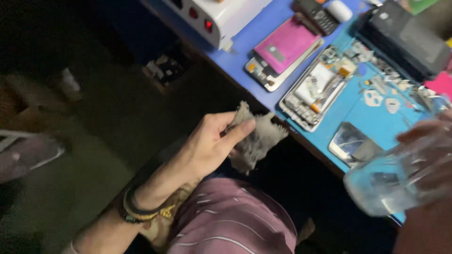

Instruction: Cleaning a smartphone screen and preparing adhesive strips for assembly.

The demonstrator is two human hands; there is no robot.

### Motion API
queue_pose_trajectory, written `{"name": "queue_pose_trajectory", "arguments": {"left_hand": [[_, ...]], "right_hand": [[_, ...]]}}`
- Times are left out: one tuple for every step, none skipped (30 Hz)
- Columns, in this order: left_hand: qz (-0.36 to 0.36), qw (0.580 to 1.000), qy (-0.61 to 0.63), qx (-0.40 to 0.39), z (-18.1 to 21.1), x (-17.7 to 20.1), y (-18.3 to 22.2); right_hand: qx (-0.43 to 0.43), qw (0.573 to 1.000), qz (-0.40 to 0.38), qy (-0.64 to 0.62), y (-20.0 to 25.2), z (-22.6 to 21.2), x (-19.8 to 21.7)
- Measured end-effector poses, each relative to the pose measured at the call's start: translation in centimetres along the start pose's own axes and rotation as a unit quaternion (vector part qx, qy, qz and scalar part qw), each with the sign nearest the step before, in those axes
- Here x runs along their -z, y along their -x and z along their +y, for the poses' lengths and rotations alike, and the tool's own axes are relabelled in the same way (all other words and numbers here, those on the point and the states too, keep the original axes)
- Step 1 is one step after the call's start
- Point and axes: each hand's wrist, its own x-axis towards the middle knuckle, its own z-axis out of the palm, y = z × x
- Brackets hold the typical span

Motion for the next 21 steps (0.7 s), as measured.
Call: {"name": "queue_pose_trajectory", "arguments": {"left_hand": [[-0.002, 0.999, 0.045, 0.009, -1.2, 0.3, -0.1], [-0.004, 0.996, 0.091, 0.017, -2.3, 0.6, -0.2], [0.004, 0.996, 0.09, 0.021, -2.1, 0.8, 0.4], [-0.005, 0.991, 0.125, 0.038, -1.8, 1.0, 0.8], [-0.019, 0.986, 0.16, 0.052, -1.4, 1.1, 0.9], [-0.017, 0.986, 0.16, 0.052, -1.5, 1.2, 1.3], [-0.015, 0.983, 0.173, 0.061, -1.5, 1.3, 1.6], [-0.014, 0.98, 0.186, 0.07, -1.4, 1.4, 1.8], [-0.014, 0.98, 0.185, 0.068, -1.3, 1.4, 2.2], [-0.031, 0.968, 0.243, 0.051, -1.3, 1.4, 2.5], [-0.048, 0.952, 0.3, 0.034, -1.2, 1.4, 2.7], [-0.05, 0.952, 0.299, 0.031, -0.7, 1.4, 3.0], [-0.057, 0.95, 0.306, 0.025, -0.2, 1.3, 3.3], [-0.064, 0.948, 0.312, 0.019, 0.2, 1.2, 3.6], [-0.065, 0.948, 0.312, 0.019, 0.4, 1.2, 3.8], [-0.069, 0.954, 0.293, 0.015, 0.6, 1.2, 3.9], [-0.073, 0.959, 0.273, 0.011, 0.8, 1.2, 4.1], [-0.075, 0.959, 0.273, 0.011, 0.9, 1.1, 4.1], [-0.065, 0.966, 0.249, 0.018, 1.0, 1.0, 4.1], [-0.055, 0.972, 0.225, 0.024, 1.1, 1.0, 4.1], [-0.056, 0.972, 0.226, 0.024, 1.1, 0.9, 4.0]], "right_hand": [[-0.05, 0.998, -0.004, -0.047, 2.7, -0.5, -3.3], [-0.1, 0.991, -0.008, -0.092, 5.9, -1.3, -6.1], [-0.105, 0.99, -0.014, -0.095, 6.8, -0.9, -7.4], [-0.168, 0.975, -0.061, -0.131, 7.7, -0.6, -8.6], [-0.226, 0.955, -0.102, -0.164, 8.6, -0.5, -9.7], [-0.227, 0.954, -0.105, -0.164, 9.3, -0.4, -10.1], [-0.206, 0.955, -0.158, -0.143, 10.0, -0.2, -10.6], [-0.185, 0.953, -0.21, -0.12, 10.6, -0.1, -11.0], [-0.183, 0.953, -0.21, -0.12, 10.5, -0.4, -11.4], [-0.131, 0.959, -0.247, -0.053, 10.4, -0.7, -11.9], [-0.077, 0.957, -0.28, 0.016, 10.2, -0.9, -12.4], [-0.075, 0.957, -0.28, 0.017, 9.9, -1.2, -12.6], [-0.037, 0.954, -0.292, 0.062, 9.7, -1.5, -12.9], [0.002, 0.947, -0.302, 0.108, 9.4, -1.8, -13.2], [0.002, 0.947, -0.301, 0.109, 9.4, -1.8, -13.3], [0.009, 0.948, -0.292, 0.125, 9.4, -1.8, -13.4], [0.016, 0.949, -0.283, 0.141, 9.4, -1.8, -13.4], [0.016, 0.949, -0.282, 0.141, 9.5, -1.6, -13.4], [-0.001, 0.951, -0.282, 0.128, 9.6, -1.4, -13.4], [-0.019, 0.953, -0.281, 0.115, 9.6, -1.1, -13.4], [-0.019, 0.953, -0.28, 0.116, 9.7, -0.9, -13.3]]}}
